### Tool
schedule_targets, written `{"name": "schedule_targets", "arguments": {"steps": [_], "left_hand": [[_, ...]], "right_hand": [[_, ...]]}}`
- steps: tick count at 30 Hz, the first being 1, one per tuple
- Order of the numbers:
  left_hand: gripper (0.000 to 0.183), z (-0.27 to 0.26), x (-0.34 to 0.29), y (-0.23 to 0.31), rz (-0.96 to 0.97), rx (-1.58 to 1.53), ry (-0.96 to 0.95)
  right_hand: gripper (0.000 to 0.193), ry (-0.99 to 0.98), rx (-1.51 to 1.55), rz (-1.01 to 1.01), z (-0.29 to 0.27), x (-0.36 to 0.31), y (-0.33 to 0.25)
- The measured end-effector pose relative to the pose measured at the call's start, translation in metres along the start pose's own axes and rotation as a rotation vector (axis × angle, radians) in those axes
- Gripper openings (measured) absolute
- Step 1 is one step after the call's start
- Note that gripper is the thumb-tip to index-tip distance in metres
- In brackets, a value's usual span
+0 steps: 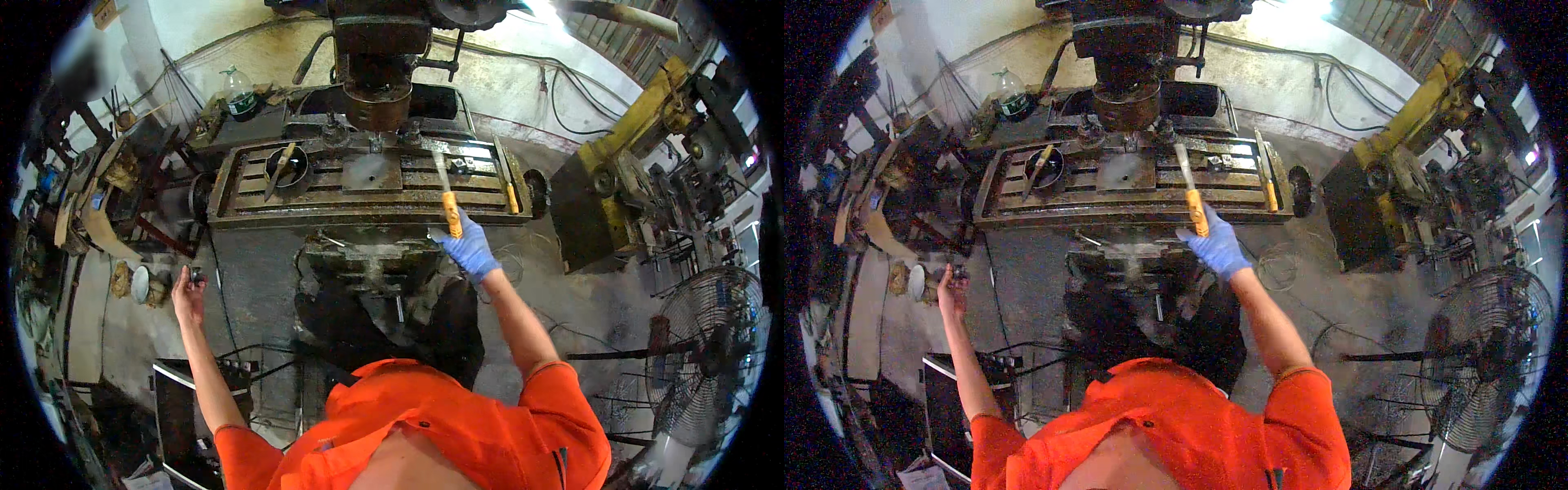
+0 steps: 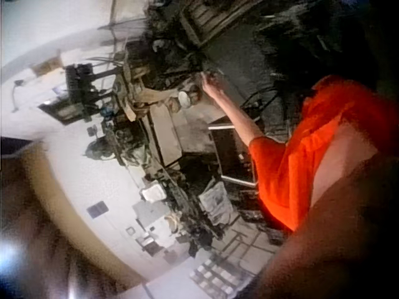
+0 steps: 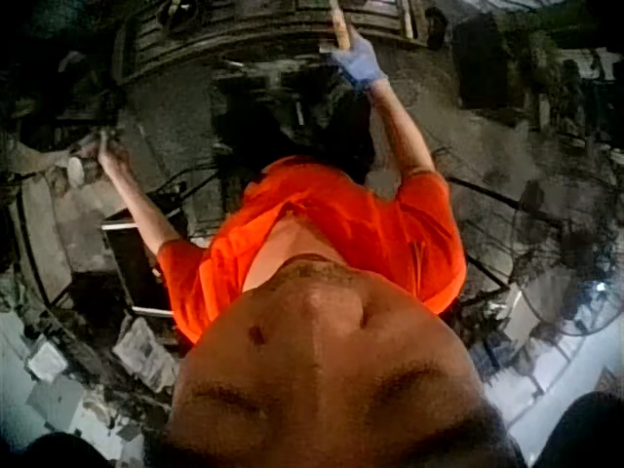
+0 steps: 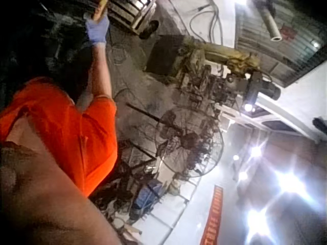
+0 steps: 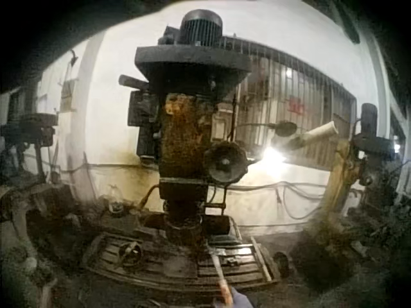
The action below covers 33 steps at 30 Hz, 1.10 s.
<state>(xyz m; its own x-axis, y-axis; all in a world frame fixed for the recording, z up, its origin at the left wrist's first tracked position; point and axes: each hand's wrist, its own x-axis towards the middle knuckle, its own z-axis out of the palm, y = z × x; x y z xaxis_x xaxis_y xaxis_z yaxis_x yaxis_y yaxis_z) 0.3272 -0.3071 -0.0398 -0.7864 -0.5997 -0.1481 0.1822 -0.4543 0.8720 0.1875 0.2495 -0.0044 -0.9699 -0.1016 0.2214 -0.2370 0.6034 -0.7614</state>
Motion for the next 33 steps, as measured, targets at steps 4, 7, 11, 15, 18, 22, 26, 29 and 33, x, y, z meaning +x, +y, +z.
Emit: {"name": "schedule_targets", "arguments": {"steps": [4, 7, 11, 15, 18, 22, 26, 29, 33], "left_hand": [[0.013, 0.016, -0.007, -0.025, -0.080, -0.008, 0.011], [0.012, 0.018, -0.018, -0.032, -0.049, 0.044, -0.079], [0.007, 0.040, -0.030, -0.019, -0.028, 0.002, -0.130], [0.006, 0.042, -0.034, -0.011, -0.008, 0.009, -0.161], [0.005, 0.063, -0.044, -0.012, -0.011, 0.007, -0.212], [0.008, 0.106, -0.053, -0.034, -0.119, 0.114, -0.258], [0.016, 0.183, -0.050, -0.077, -0.165, 0.261, -0.433], [0.013, 0.256, -0.042, -0.106, -0.216, 0.322, -0.585], [0.014, 0.329, -0.026, -0.129, -0.054, 0.522, -0.677]], "right_hand": [[0.051, -0.370, -0.720, 0.051, -0.024, 0.026, -0.063], [0.040, -0.436, -0.810, 0.066, -0.004, 0.054, -0.088], [0.040, -0.348, -0.743, 0.034, 0.026, 0.111, -0.073], [0.036, -0.348, -0.737, 0.123, 0.051, 0.137, -0.076], [0.038, -0.416, -0.693, 0.130, 0.041, 0.126, -0.081], [0.046, -0.700, -0.613, 0.038, -0.001, 0.065, -0.091], [0.054, -0.877, -0.449, -0.064, -0.048, 0.001, -0.102], [0.054, -0.776, -0.606, -0.035, -0.059, -0.020, -0.099], [0.055, -0.680, -0.568, -0.121, -0.075, -0.016, -0.080]]}}
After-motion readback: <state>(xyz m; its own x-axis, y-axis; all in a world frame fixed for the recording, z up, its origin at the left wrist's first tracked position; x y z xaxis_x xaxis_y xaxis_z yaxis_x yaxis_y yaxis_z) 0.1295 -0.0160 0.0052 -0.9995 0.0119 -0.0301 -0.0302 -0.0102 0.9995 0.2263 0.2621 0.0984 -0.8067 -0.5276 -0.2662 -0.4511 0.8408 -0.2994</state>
